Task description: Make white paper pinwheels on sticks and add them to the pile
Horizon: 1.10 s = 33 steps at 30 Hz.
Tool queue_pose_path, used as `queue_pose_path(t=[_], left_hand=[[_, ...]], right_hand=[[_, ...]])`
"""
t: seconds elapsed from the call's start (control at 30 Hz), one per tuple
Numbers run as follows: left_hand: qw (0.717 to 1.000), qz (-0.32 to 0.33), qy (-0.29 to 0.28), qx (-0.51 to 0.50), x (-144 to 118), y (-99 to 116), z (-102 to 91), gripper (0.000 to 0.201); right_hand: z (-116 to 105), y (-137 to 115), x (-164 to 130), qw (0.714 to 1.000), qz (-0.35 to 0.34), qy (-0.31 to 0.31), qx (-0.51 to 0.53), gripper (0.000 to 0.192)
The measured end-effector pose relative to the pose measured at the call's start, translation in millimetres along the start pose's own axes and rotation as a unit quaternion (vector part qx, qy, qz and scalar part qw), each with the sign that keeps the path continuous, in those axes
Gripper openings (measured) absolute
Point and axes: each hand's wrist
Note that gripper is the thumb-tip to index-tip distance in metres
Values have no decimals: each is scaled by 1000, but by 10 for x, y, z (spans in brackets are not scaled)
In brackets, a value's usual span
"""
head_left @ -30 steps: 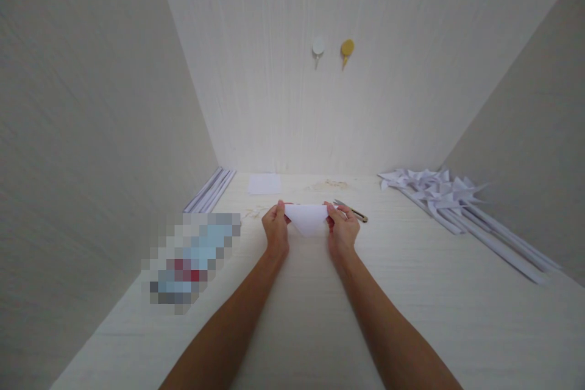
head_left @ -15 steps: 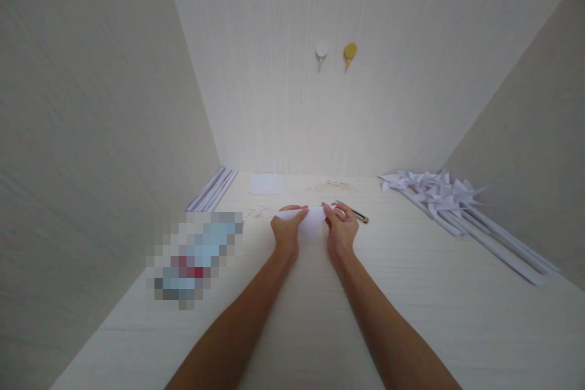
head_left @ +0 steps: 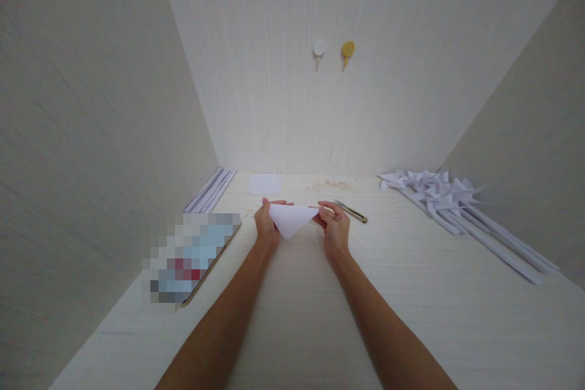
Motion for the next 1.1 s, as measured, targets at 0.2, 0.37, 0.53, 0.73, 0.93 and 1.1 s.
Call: queue_pose_path(t=[0.2,0.37,0.53,0.73,0.93,1.1], left_hand=[[991,-30,-20,126,76,144,-144,44],[936,-28,-136,322,47,140,-214,42],[885,49,-162,433,18,118,-191,41],[886,47,-190,420,9,109,-225,31],[898,32,-209,386,17,113,-269,27],[910,16,-241,336,-17,118,-229,27]], right_hand=[[-46,-64,-4,979,53,-191,-37,32],[-63,-46,-26,915,104,-375,-111,23],[-93,-36,-16,889,98,-409,-180,18],[-130,-38,-14,876,85,-407,-244,14],[-82,-47,-23,871,21,-403,-280,13],[-61,-36,-1,883,-23,-331,-332,27]])
Point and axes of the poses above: each hand's wrist, its own x-axis towards the middle knuckle, its own z-axis out of the palm, y = z × x, and after that the axes turned 7 degrees about -z, right-handed
